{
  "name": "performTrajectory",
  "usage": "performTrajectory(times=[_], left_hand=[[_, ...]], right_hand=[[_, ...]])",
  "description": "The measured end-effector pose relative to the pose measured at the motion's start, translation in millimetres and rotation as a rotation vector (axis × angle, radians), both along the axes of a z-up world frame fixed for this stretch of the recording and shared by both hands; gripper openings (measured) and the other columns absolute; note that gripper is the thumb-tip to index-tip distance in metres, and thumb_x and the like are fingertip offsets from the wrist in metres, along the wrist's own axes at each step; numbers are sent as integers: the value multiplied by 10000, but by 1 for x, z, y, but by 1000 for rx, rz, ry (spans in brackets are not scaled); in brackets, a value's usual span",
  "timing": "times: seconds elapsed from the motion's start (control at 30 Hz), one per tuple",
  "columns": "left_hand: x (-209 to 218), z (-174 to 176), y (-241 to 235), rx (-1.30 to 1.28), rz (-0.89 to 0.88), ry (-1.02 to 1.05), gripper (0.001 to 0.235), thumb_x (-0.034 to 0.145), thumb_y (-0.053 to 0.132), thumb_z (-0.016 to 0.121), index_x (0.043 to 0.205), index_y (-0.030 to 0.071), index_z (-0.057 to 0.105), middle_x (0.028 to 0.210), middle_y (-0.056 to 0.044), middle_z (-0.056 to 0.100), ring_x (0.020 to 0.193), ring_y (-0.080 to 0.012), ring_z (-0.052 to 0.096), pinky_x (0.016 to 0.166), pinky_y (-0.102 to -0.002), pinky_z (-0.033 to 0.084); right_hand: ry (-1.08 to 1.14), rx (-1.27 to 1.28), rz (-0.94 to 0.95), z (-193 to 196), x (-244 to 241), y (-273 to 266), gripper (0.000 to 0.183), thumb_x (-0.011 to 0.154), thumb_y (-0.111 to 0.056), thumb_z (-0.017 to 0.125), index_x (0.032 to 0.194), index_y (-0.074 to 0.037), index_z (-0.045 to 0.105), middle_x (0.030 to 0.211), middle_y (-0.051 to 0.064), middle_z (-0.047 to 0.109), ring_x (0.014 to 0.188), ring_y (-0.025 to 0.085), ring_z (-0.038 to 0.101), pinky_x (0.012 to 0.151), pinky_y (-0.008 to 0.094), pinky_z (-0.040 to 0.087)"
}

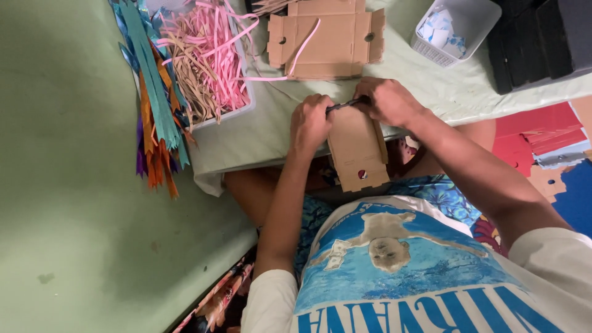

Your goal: Assembling a small cardboard gift box by folding the base, filling it with shredded paper, and sliding on a decorative sleeve.

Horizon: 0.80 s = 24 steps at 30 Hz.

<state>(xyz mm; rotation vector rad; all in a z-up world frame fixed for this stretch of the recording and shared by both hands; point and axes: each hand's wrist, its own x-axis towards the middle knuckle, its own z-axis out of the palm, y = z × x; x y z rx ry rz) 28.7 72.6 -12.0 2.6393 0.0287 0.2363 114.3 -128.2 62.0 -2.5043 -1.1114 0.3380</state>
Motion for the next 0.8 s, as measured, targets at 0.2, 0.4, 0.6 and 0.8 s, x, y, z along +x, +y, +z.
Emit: performTrajectory(times=[0.2,0.4,0.6,0.8], left_hand=[[-11,37,-13,-4,42,69,134,834,110,721,904,118,607,815,-61,587,863,-321,680,704,-486,606],[-42,49,10,-72,418,279,467,892,164,653,1303,-24,537,973,-238,704,942,-437,731,814,-590,592],[-60,61,-5,-130,441,332,471,920,228,605,1312,-28,552,829,-248,698,765,-430,744,655,-530,597],[-68,53,-19,-353,473,-16,270,1015,64,539,1269,-16,582,1228,-209,553,1172,-413,605,943,-512,566]], right_hand=[[110,156,-88,-39,4,-4,201,883,-176,798,1066,-124,733,1051,83,712,985,390,719,863,528,591],[414,354,-241,18,-24,-23,692,852,-250,773,1447,-4,522,1253,264,678,1140,489,646,968,635,501],[306,504,-386,-24,-46,-26,718,870,-177,807,1490,0,491,1318,259,637,1207,444,624,1048,577,466],[266,852,-443,-39,-59,-21,726,904,-99,827,1518,-6,450,1269,288,614,1178,443,616,1076,534,463]])
